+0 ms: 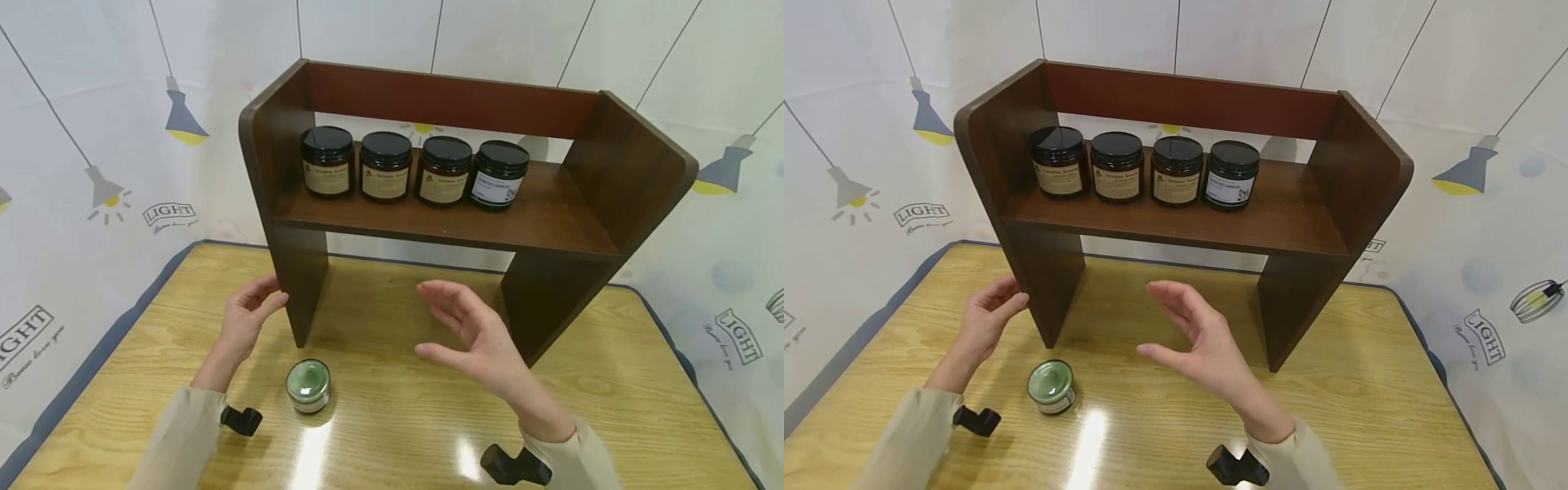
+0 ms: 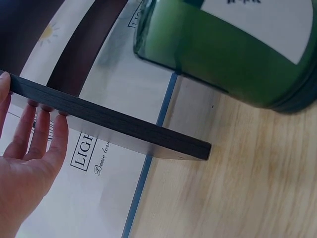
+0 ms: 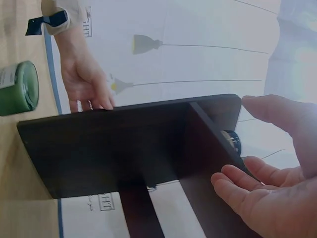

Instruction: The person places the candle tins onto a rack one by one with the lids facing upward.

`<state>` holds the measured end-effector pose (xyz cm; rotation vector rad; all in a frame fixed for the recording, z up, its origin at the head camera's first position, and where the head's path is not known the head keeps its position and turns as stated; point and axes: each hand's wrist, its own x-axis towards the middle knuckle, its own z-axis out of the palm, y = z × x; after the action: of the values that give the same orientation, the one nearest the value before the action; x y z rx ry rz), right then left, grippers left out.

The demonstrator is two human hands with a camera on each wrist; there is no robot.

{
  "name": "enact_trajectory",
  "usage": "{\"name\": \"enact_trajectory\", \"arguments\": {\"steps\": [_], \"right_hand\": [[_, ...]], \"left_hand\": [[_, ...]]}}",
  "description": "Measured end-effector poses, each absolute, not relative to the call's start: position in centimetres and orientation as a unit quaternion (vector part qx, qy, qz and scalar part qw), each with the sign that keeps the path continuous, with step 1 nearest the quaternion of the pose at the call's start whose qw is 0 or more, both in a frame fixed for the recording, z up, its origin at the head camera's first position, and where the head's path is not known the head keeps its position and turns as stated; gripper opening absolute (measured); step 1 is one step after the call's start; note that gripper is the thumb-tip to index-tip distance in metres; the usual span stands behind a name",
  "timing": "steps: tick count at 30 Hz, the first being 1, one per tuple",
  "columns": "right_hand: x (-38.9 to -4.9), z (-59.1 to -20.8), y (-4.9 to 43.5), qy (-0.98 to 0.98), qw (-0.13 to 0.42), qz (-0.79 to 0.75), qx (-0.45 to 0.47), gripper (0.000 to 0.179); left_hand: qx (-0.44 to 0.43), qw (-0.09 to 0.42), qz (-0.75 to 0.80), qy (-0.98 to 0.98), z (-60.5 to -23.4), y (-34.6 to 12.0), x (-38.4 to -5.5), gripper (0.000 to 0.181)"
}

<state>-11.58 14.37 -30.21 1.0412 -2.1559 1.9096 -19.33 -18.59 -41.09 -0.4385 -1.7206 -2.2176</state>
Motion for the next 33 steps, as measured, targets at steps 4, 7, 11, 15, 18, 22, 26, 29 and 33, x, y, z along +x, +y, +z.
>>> {"name": "enact_trajectory", "arguments": {"steps": [4, 7, 11, 15, 18, 22, 26, 29, 33], "right_hand": [[-11.5, -31.2, 13.8, -0.709, 0.026, 0.62, 0.334, 0.058], [-11.5, -31.8, 13.2, -0.715, 0.015, 0.618, 0.327, 0.058], [-11.5, -32.8, 12.4, -0.72, -0.012, 0.617, 0.316, 0.059], [-11.7, -33.8, 11.7, -0.721, -0.039, 0.62, 0.308, 0.058], [-11.9, -34.6, 11.2, -0.722, -0.056, 0.623, 0.296, 0.059], [-12.4, -35.9, 10.6, -0.727, -0.076, 0.62, 0.286, 0.059], [-12.7, -37.5, 9.7, -0.727, -0.092, 0.616, 0.289, 0.058], [-13.0, -38.7, 9.0, -0.727, -0.101, 0.614, 0.292, 0.058], [-13.2, -40.0, 8.1, -0.724, -0.12, 0.612, 0.295, 0.059]], "left_hand": [[-0.152, 0.15, -0.775, -0.595, -41.1, -18.6, -19.4, 0.047], [-0.152, 0.149, -0.774, -0.596, -41.2, -18.6, -19.4, 0.047], [-0.151, 0.148, -0.772, -0.6, -41.2, -18.6, -19.4, 0.049], [-0.15, 0.146, -0.771, -0.601, -41.1, -18.6, -19.4, 0.047], [-0.151, 0.145, -0.771, -0.601, -41.1, -18.7, -19.4, 0.047], [-0.15, 0.146, -0.769, -0.604, -41.3, -18.7, -19.4, 0.048], [-0.152, 0.145, -0.768, -0.605, -41.3, -18.7, -19.4, 0.047], [-0.153, 0.145, -0.769, -0.603, -41.2, -18.7, -19.4, 0.047], [-0.15, 0.146, -0.771, -0.601, -41.2, -18.7, -19.3, 0.048]]}}
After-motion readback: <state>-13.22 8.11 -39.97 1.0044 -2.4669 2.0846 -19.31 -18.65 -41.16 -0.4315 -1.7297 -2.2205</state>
